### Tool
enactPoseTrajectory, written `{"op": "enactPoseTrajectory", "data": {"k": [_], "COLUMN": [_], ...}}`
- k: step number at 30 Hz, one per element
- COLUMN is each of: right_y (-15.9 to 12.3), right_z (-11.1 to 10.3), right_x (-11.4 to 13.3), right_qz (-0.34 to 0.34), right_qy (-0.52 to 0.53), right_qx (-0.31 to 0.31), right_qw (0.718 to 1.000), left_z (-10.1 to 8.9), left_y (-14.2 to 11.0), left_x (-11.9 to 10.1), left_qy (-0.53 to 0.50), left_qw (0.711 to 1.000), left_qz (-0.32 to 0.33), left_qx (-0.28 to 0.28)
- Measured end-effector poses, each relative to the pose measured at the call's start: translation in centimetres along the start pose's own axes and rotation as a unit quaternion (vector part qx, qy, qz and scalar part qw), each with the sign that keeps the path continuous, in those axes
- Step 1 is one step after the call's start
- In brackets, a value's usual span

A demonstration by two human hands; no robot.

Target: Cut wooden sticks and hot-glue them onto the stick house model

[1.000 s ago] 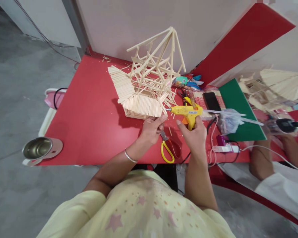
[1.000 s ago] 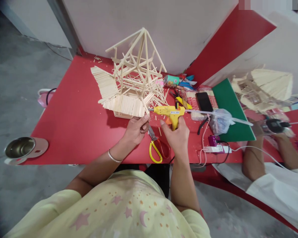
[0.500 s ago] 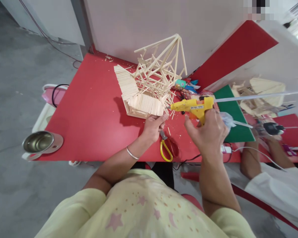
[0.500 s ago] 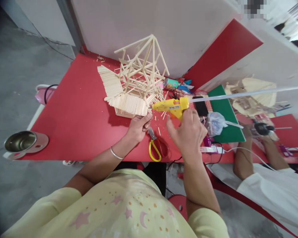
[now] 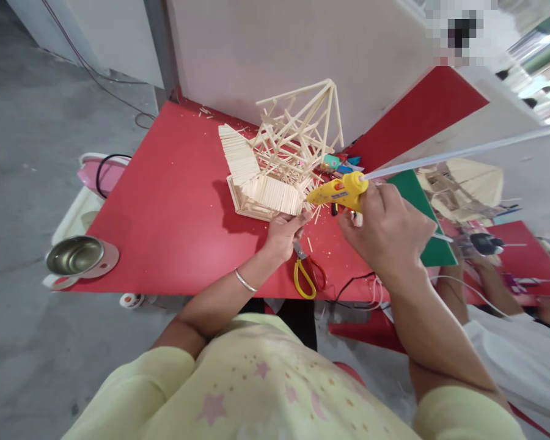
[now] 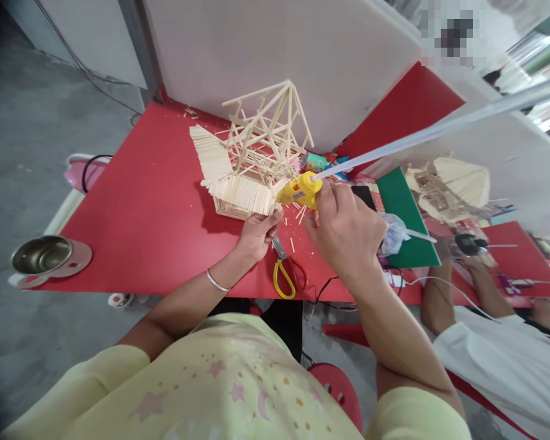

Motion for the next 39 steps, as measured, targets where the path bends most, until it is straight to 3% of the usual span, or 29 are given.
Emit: {"op": "enactPoseTrajectory", "data": {"k": [23,32,39], "right_y": [0.45,0.48,-0.01], "right_z": [-0.25,-0.07,0.05], "right_x": [0.12,0.48,-0.12], "right_qz": [0.012,-0.021,0.010], "right_qy": [0.099,0.031,0.066], "right_qx": [0.015,0.012,0.026], "right_qw": [0.995,0.999,0.997], "left_z": [-0.04,0.16,-0.09], "left_y": [0.16,-0.07,0.22], "left_x": [0.11,-0.17,0.22], "left_qy": [0.004,-0.006,-0.003], "left_qw": [1.000,1.000,1.000], "left_qz": [-0.011,-0.005,-0.009], "left_qx": [-0.004,0.001,-0.007]}}
Point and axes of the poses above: each hand's wrist, its own y-axis towards the middle knuckle, its own z-axis out of the palm, x = y × z, the point moved 7 cm from there along y, towards the middle knuckle, and after that the axes turned 10 degrees about -x, right-handed, at the moved point
